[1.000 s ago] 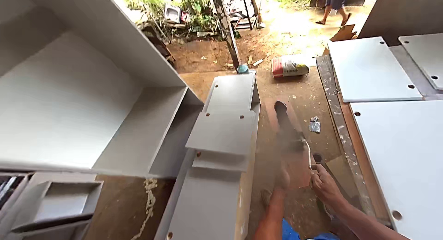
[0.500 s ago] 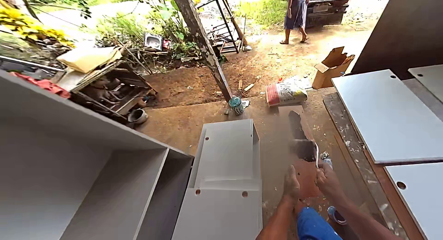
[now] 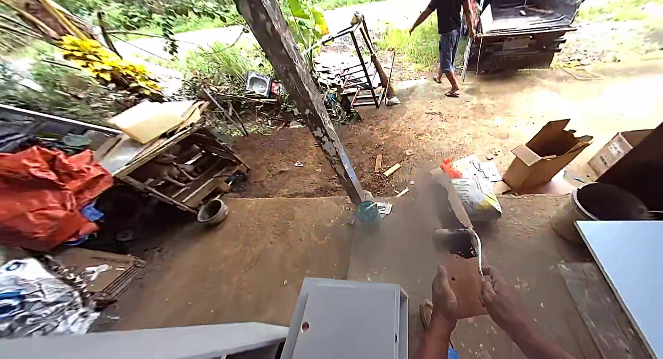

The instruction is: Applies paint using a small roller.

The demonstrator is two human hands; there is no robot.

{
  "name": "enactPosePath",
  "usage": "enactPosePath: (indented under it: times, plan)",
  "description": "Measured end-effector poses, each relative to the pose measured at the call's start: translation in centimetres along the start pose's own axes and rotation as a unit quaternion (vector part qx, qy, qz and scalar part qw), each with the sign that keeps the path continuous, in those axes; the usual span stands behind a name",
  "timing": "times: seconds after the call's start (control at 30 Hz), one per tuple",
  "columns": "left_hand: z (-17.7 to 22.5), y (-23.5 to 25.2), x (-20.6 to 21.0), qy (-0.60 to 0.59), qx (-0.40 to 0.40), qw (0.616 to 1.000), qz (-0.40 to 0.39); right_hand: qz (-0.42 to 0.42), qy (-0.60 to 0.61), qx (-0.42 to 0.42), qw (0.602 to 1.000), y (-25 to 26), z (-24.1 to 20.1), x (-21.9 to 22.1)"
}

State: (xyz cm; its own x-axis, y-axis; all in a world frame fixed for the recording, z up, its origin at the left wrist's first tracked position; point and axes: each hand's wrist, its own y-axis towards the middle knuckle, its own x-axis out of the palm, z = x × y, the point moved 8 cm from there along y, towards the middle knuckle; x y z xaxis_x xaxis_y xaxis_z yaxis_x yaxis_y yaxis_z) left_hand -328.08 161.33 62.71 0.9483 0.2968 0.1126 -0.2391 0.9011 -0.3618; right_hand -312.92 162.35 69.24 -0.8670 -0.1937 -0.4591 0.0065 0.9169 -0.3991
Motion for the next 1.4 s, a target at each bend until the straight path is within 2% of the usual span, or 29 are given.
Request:
enactPosePath:
  times: [0.13,0.37,0.47,0.57,0.7,0.83,0.9,1.03,1.17,1.27,1.4]
  plan:
    - [5.7,12.3,1.3,0.009,-0.002,0.999,-0.039,0.024,0.033,-0.01,0.999,8.9,-4.1,-0.9]
    - [13.9,30.3,6.3,0.036,-0.017,0.997,-0.067,0.054,0.029,0.001,0.998,29.7,-15.2,-4.2]
    - [16.0,38.2,7.0,0.041,-0.015,0.998,-0.055,0.029,0.032,-0.007,0.999,35.1,-16.9,-4.0]
    - [18.4,45.4,7.2,0.042,-0.011,0.999,-0.034,0.015,0.039,-0.02,0.999,42.7,-19.6,-3.6]
    - [22.0,54.3,7.2,0.055,-0.015,0.998,-0.007,-0.019,-0.008,-0.003,1.0,55.0,-26.6,-2.7]
    - [25.5,65.1,5.9,0.045,-0.025,0.999,-0.003,-0.039,-0.056,0.004,0.998,61.2,-30.9,-0.5]
    - [26.3,70.8,5.1,0.053,-0.031,0.998,-0.029,-0.02,-0.048,0.001,0.999,64.3,-32.3,0.9]
    - [28.6,81.5,4.5,0.066,-0.069,0.992,-0.087,0.053,-0.035,0.014,0.998,75.9,-39.0,2.4]
    - [32.5,90.0,3.1,0.079,-0.085,0.989,-0.088,0.112,-0.019,0.013,0.993,84.4,-45.3,3.0]
    - [35.1,94.8,2.4,0.066,-0.078,0.99,-0.099,0.156,-0.097,0.012,0.983,88.4,-47.8,4.1]
    - [36.9,100.0,1.7,0.044,-0.078,0.993,-0.081,0.237,-0.253,-0.055,0.936,90.5,-48.7,5.7]
